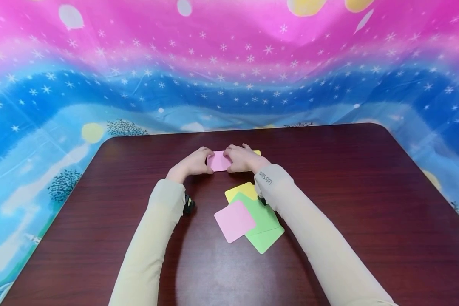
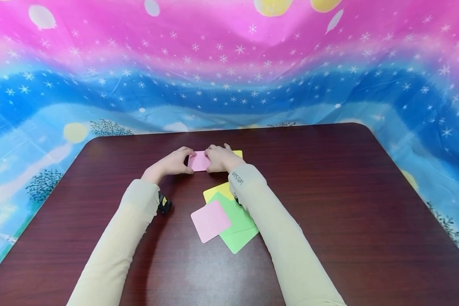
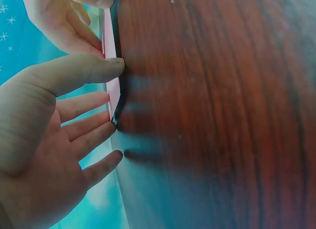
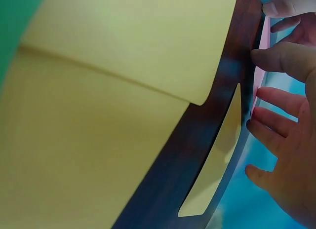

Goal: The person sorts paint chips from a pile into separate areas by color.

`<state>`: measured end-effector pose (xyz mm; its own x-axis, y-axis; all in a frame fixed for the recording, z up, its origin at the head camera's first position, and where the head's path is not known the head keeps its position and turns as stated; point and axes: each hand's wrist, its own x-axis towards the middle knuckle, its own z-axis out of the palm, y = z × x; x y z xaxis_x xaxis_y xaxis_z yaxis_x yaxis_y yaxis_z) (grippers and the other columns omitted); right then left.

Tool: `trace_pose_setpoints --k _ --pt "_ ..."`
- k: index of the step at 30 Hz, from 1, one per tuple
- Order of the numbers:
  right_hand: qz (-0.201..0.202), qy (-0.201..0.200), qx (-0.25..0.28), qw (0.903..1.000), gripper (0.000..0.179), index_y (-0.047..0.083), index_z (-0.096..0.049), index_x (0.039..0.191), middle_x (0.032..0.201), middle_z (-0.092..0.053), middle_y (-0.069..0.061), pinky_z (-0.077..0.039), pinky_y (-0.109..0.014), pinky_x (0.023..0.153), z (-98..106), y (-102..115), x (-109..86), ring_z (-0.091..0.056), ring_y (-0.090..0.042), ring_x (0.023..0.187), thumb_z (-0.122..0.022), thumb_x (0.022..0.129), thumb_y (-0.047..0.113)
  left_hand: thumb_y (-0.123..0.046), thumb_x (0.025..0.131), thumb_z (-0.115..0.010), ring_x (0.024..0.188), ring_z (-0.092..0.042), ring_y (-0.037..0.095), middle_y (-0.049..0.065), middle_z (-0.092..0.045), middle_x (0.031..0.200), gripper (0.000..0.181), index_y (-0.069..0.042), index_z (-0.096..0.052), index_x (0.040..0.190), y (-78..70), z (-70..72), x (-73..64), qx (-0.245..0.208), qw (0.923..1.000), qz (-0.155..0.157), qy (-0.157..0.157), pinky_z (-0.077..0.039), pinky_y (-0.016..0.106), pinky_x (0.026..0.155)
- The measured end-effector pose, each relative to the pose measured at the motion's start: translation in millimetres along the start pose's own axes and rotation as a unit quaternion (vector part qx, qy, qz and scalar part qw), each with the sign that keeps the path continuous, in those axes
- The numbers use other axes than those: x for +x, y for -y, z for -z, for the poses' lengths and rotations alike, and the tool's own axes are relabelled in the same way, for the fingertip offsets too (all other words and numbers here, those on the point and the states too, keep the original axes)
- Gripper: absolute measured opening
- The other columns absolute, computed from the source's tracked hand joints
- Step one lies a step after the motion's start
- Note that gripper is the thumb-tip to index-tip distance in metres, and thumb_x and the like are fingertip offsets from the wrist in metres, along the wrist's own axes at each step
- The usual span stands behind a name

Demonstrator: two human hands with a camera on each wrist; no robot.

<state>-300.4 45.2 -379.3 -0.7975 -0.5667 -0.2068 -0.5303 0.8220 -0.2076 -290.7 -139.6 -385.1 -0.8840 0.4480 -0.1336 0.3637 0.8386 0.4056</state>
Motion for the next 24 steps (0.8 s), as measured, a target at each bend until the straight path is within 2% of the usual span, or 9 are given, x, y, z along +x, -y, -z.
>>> trace_pose_setpoints --k 7,12,24 --pt "-0.006 0.005 0.005 1.0000 0.059 0.013 -0.045 0.133 0.139 -0.038 -0.006 -0.010 -0.053 0.108 -1.9 0.3 1.3 -0.032 -0.020 0.131 -0.061 0.079 0.032 -0.020 0.073 -0.067 0.112 -0.044 0.025 0.013 -0.041 0.130 0.059 0.000 -0.047 0.125 0.2 -2.1 -0.3 -0.018 0.9994 0.026 0.018 -0.037 0.036 0.098" --pt "-0.007 0.007 0.001 1.0000 0.060 0.013 -0.045 0.133 0.139 -0.038 -0.006 -0.009 -0.053 0.108 -2.3 -0.6 3.1 -0.033 -0.020 0.130 -0.061 0.079 0.034 -0.021 0.075 -0.066 0.116 -0.041 0.026 0.013 -0.037 0.133 0.059 -0.001 -0.045 0.127 -2.7 -1.0 -0.1 -0.009 0.9988 0.035 0.032 -0.034 0.040 0.100" --pt "-0.006 0.004 -0.015 0.9999 0.056 0.014 -0.049 0.129 0.136 -0.040 -0.006 -0.010 -0.053 0.108 -0.5 0.8 6.3 -0.033 -0.020 0.129 -0.062 0.079 0.035 -0.020 0.075 -0.064 0.117 -0.040 0.029 0.014 -0.037 0.134 0.059 0.000 -0.045 0.127 -3.8 0.8 -3.0 -0.012 0.9991 0.035 0.023 -0.032 0.047 0.100"
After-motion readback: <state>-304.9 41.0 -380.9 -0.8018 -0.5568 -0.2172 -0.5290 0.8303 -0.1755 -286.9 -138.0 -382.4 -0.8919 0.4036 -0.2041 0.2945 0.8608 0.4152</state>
